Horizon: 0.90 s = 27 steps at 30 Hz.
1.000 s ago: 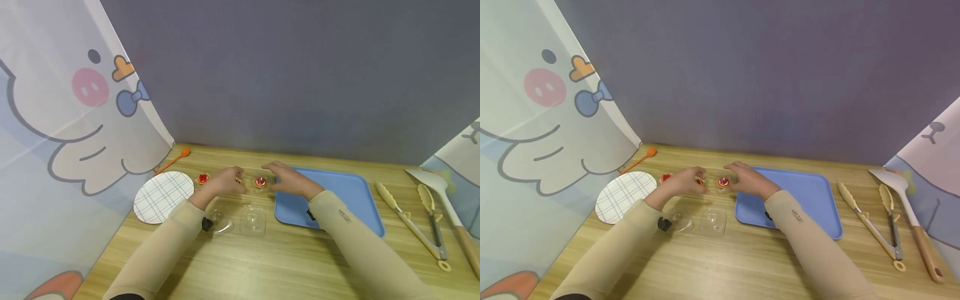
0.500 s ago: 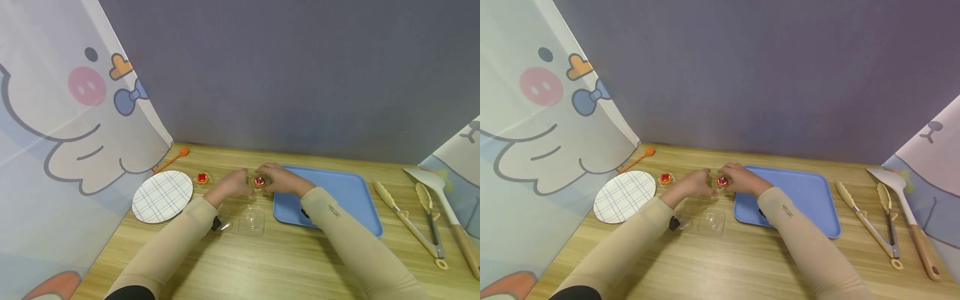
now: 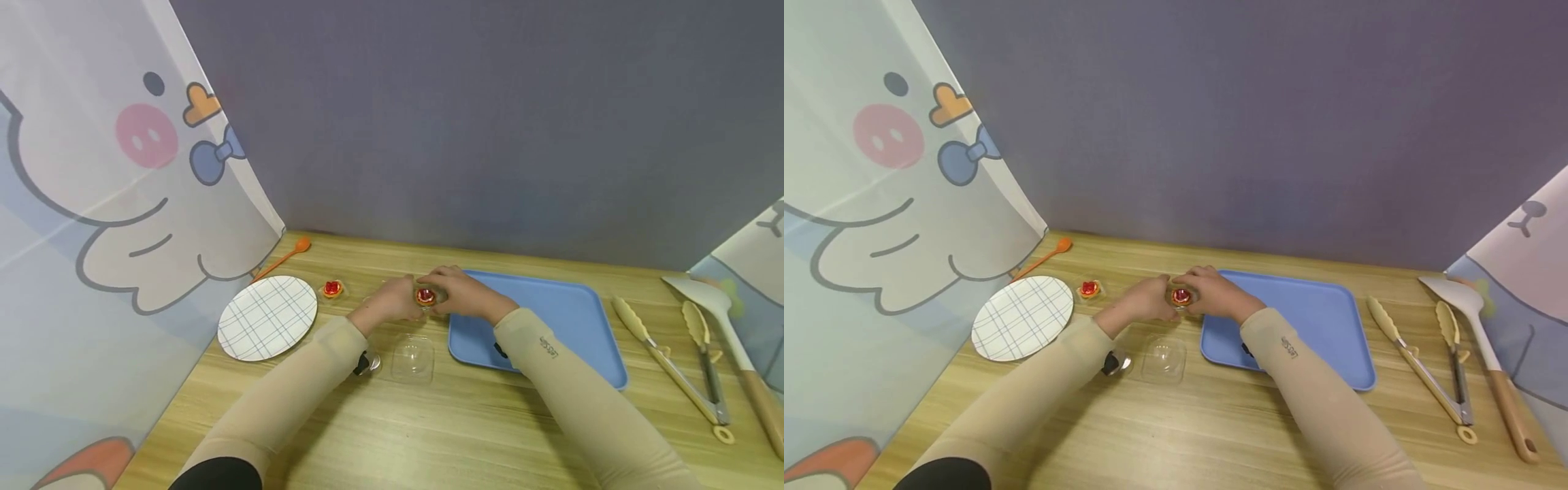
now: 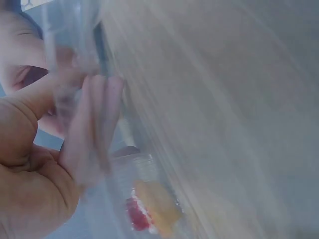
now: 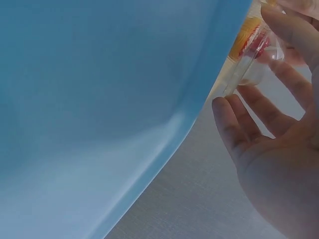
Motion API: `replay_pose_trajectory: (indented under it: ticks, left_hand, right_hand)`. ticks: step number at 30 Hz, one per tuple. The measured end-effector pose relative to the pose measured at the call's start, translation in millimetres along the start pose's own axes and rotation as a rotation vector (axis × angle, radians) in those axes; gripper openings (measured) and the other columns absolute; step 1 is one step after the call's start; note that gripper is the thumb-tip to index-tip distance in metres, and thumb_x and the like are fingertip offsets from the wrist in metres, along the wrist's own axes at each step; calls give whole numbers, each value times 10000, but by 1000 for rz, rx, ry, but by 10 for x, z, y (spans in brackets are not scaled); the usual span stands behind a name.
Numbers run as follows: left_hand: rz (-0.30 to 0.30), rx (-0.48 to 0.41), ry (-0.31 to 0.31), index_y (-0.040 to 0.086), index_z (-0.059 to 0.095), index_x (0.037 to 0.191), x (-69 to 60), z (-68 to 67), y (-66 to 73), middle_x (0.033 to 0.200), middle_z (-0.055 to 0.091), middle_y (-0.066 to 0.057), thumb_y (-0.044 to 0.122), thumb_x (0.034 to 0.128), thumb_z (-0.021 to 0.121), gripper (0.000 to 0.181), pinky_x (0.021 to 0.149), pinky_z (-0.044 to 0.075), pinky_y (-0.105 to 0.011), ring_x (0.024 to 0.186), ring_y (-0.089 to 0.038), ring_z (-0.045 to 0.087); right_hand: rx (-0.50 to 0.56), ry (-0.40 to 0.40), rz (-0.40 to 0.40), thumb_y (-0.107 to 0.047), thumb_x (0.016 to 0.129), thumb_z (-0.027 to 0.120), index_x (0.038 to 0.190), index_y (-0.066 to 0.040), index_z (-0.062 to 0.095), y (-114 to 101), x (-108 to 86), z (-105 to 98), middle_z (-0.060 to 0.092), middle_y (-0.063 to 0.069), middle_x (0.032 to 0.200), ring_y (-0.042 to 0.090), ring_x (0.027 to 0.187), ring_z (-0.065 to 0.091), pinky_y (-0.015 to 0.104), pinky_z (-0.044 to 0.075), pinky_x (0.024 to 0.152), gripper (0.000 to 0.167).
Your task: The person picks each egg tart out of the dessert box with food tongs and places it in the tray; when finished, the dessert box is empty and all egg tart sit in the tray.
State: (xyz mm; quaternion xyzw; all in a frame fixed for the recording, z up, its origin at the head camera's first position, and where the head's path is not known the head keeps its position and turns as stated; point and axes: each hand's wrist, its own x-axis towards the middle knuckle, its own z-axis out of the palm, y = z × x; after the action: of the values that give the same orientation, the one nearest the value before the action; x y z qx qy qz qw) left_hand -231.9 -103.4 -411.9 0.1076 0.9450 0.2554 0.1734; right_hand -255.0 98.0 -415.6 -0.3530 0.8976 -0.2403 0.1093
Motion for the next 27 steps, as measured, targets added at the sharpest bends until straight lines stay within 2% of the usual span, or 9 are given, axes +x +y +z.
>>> replay_pose_trajectory:
  ticks: [5, 8, 11, 14, 18, 25, 27]
  left_hand:
    - [37, -46, 15, -84, 527, 1442, 10, 30, -42, 1189, 718, -164, 160, 846, 869, 729, 690, 586, -309, 735, -145, 721]
    - [65, -123, 4, -72, 533, 1416, 35, 54, -100, 1272, 684, -202, 112, 837, 864, 692, 705, 618, -302, 696, -132, 753]
    - [94, -170, -8, -60, 524, 1416, 73, 68, -147, 1265, 676, -190, 79, 835, 850, 681, 684, 633, -300, 705, -146, 760]
    - [111, -196, -27, -66, 487, 1466, 99, 70, -176, 1332, 637, -204, 60, 843, 822, 718, 667, 642, -305, 726, -157, 765]
    - [117, -208, -37, -76, 379, 1574, 117, 67, -194, 1504, 520, -257, 77, 855, 803, 848, 690, 647, -300, 756, -154, 763]
    - [128, -233, -47, -60, 370, 1594, 150, 74, -217, 1442, 624, -231, 76, 875, 785, 841, 711, 652, -295, 773, -155, 772]
    - [124, -233, -46, -54, 350, 1613, 151, 72, -222, 1483, 602, -226, 60, 868, 770, 862, 709, 652, -293, 777, -150, 771]
  right_hand:
    - [-8, 10, -9, -237, 895, 864, 1545, -151, 580, -19, 0, 16, 589, 101, 1504, 355, 1410, 493, 570, 462, 1174, 714]
    - [-11, 6, -1, -262, 899, 870, 1549, -162, 575, -20, -3, 22, 583, 94, 1508, 351, 1409, 489, 568, 468, 1169, 720]
    - [-12, 4, 12, -264, 894, 877, 1553, -169, 571, -20, -10, 19, 578, 89, 1510, 348, 1408, 485, 573, 468, 1171, 732]
    - [-18, 7, 26, -260, 884, 887, 1552, -170, 573, -27, -14, 17, 583, 89, 1502, 345, 1398, 489, 569, 472, 1168, 743]
    - [-41, 19, 15, -244, 873, 898, 1539, -145, 586, -42, -13, 22, 606, 105, 1468, 350, 1365, 512, 557, 487, 1153, 742]
    - [-109, 31, 1, -232, 872, 893, 1504, -145, 623, -60, 1, 30, 637, 92, 1391, 324, 1275, 587, 512, 530, 1097, 692]
    - [-134, 29, 2, -236, 879, 879, 1506, -146, 621, -64, 3, 31, 646, 90, 1379, 318, 1258, 604, 506, 540, 1082, 683]
